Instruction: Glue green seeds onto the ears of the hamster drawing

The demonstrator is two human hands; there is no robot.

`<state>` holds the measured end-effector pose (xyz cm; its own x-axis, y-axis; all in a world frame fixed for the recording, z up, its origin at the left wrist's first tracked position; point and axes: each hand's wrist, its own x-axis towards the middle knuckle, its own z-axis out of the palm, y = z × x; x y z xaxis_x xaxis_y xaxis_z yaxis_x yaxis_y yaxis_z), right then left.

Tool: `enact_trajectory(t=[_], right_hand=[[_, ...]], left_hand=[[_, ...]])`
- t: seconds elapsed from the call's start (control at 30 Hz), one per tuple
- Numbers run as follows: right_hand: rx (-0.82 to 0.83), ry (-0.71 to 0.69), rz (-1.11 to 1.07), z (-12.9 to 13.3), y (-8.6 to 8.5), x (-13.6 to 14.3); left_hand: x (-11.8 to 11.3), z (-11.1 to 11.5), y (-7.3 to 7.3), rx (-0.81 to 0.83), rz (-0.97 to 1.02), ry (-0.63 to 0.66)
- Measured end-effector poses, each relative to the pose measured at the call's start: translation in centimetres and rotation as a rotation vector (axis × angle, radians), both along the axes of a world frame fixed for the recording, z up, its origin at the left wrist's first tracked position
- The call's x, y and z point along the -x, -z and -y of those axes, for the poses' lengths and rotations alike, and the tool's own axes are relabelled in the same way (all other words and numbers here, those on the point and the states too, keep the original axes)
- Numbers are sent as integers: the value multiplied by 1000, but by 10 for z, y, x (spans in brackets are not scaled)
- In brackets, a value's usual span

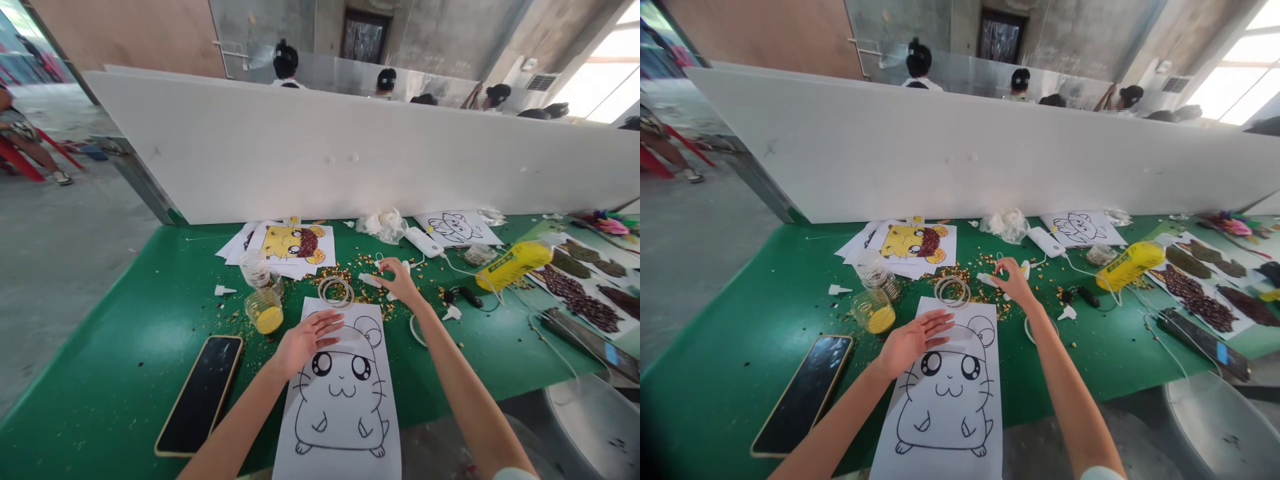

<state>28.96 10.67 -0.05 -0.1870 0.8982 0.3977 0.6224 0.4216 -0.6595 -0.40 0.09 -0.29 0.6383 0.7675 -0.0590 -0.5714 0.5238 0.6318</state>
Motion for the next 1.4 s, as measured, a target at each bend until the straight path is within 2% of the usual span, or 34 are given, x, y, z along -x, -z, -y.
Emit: enact_trajectory(t=[0.2,0.4,0.43,0.5,0.57,0.63,0.73,0.93,1.03,1.17,1.23,1.4], right_hand=[[-69,54,-92,32,-10,31],[-53,145,-193,69,-9,68],[-26,123,-205,77,-9,76],[64,-15,-235,90,-9,94],[71,-118,-166,100,-9,109],[53,-144,-114,103,-9,117],[54,-136,-135,100,-7,121],[177,-109,-405,93,6,115],[358,-189,-583,94,8,109],[690,-365,-833,98,4,108],[787,-412,-899,101,2,112],[763,-255,-916,102,3,121]], left_hand=[[-1,0,0,28,5,3],[-1,1,1,40,37,19],[-2,1,1,43,44,26],[-2,2,0,44,59,39],[-2,2,0,40,68,41],[-1,2,0,29,73,33],[1,1,0,5,86,31],[3,0,-1,62,166,73],[4,2,-5,87,207,138],[4,5,-9,73,226,227],[2,6,-9,44,215,258],[-1,7,-9,-9,149,276]])
